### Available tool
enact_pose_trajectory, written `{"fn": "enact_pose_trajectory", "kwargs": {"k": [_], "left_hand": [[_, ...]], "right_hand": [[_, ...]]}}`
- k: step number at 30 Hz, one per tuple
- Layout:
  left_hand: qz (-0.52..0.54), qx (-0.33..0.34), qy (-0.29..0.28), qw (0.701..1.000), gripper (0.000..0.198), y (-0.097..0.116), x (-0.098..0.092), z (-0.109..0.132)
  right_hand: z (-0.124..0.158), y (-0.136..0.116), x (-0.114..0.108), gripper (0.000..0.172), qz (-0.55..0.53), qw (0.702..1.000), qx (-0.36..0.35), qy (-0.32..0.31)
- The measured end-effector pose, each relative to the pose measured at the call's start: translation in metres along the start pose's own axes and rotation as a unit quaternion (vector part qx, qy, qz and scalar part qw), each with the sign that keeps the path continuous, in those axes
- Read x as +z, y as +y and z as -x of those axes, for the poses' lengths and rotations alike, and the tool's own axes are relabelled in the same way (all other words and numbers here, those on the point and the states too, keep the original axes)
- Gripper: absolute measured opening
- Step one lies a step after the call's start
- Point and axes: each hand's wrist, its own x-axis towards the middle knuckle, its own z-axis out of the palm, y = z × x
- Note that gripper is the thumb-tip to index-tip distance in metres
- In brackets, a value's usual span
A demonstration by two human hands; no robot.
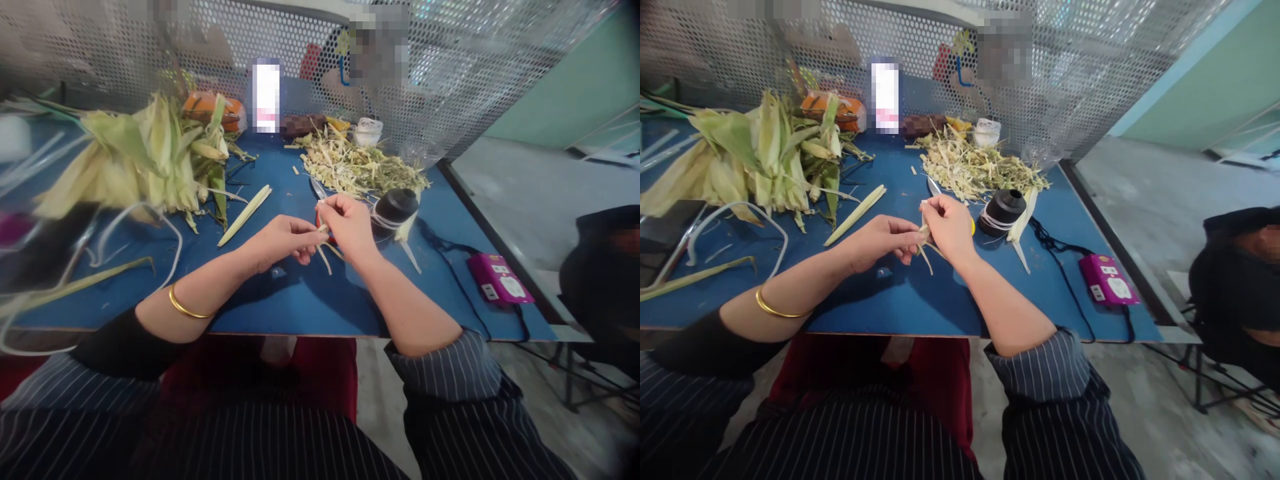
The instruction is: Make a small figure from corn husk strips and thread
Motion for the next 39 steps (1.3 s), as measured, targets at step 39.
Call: {"fn": "enact_pose_trajectory", "kwargs": {"k": [39], "left_hand": [[0.240,-0.057,0.167,0.955,0.011,-0.003,-0.016,-0.010]], "right_hand": [[0.009,-0.018,-0.008,0.014,0.342,0.842,-0.416,0.014]]}}
